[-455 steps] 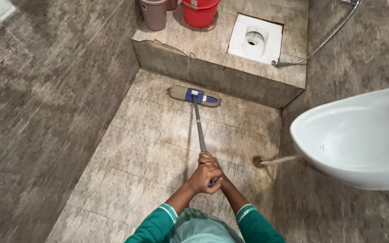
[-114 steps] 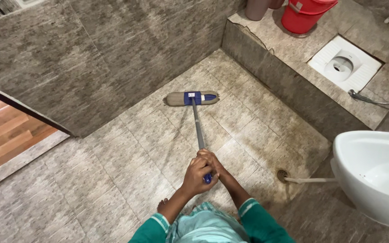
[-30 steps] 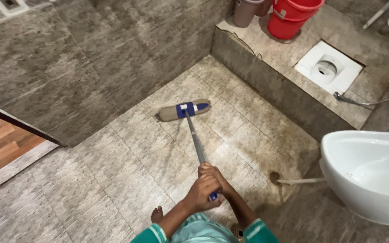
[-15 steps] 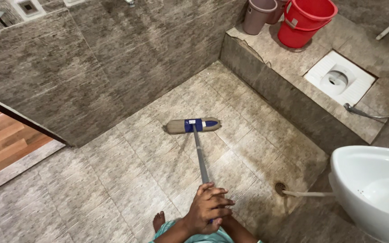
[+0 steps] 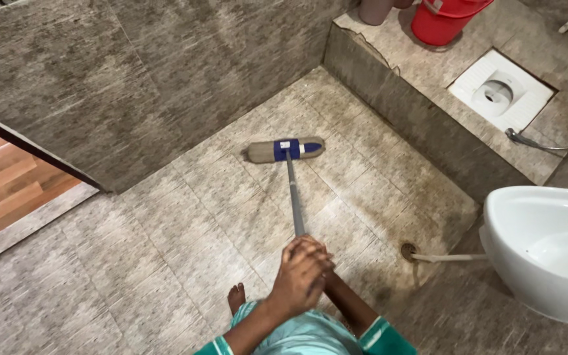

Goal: The person mops the tiled floor of a bathroom using a long-handled mop, pushing the mop head across the surface around a urinal and toilet.

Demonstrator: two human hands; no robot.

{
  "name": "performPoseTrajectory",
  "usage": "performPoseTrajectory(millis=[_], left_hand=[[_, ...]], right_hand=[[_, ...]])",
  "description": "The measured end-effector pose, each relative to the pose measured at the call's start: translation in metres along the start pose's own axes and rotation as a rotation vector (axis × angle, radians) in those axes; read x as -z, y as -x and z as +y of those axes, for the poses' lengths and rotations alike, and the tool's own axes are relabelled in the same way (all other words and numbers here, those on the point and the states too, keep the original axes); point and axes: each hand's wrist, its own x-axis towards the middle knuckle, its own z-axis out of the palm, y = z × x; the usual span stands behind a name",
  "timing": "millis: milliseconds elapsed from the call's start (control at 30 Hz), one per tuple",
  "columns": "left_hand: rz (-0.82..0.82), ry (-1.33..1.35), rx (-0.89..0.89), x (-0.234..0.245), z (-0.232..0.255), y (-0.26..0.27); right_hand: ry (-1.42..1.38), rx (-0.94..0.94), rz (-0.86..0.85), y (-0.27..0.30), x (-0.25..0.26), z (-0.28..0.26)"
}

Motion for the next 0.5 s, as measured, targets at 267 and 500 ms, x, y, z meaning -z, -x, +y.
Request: performPoseTrajectory(millis=[267, 500], left_hand=[[0.014, -0.052, -0.066, 0.028, 0.044, -0.027], [0.008, -0.016, -0.063, -0.008, 0.007, -0.001]], right_hand=[[0.006, -0.036, 0.06, 0.021, -0.043, -0.007], [0.164, -0.021, 0.056, 0.019, -0.018, 0.011]])
